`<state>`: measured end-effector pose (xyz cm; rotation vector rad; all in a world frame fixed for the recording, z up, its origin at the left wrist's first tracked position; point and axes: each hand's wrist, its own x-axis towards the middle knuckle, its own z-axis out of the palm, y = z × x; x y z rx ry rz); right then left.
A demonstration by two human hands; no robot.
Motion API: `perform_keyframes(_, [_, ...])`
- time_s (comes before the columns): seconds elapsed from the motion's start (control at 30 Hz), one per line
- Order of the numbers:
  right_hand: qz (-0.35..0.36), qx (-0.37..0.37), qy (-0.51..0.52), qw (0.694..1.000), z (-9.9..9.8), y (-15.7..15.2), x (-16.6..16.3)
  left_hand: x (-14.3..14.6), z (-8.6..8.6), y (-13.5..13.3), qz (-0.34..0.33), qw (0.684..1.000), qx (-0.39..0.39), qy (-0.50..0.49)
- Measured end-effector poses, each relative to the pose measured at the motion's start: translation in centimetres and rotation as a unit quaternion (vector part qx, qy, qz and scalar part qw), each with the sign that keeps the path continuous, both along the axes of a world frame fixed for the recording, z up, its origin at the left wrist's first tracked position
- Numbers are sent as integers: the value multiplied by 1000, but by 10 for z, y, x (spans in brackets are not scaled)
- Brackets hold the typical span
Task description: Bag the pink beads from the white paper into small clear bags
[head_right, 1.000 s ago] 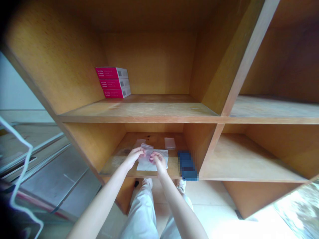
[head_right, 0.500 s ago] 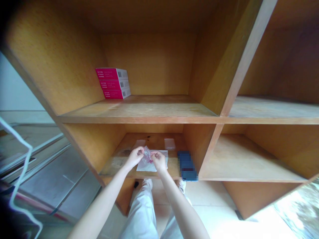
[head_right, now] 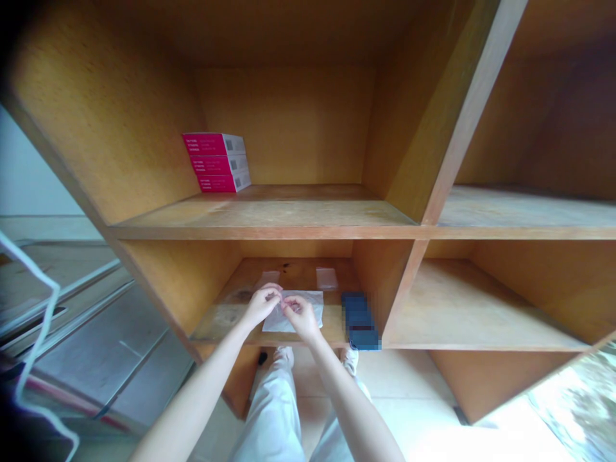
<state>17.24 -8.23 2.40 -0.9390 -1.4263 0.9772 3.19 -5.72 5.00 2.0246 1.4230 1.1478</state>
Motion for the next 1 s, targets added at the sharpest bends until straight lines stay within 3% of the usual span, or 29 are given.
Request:
perform_keyframes(0.27, [-48,39,-70,996,-2,6,-3,1,9,-8,-37,997,6,63])
perform_keyframes(0.5, [-95,84,-181,975,4,7,-4,4,16,-14,0,991,27,135])
perform_keyframes(0.83, [-140,133,-184,964,-5,9,-11,3,15,-10,13,990,20,142])
perform_keyframes(1.0, [-184,119,-203,954,-4,12,-7,1,15,-15,3,985,20,169])
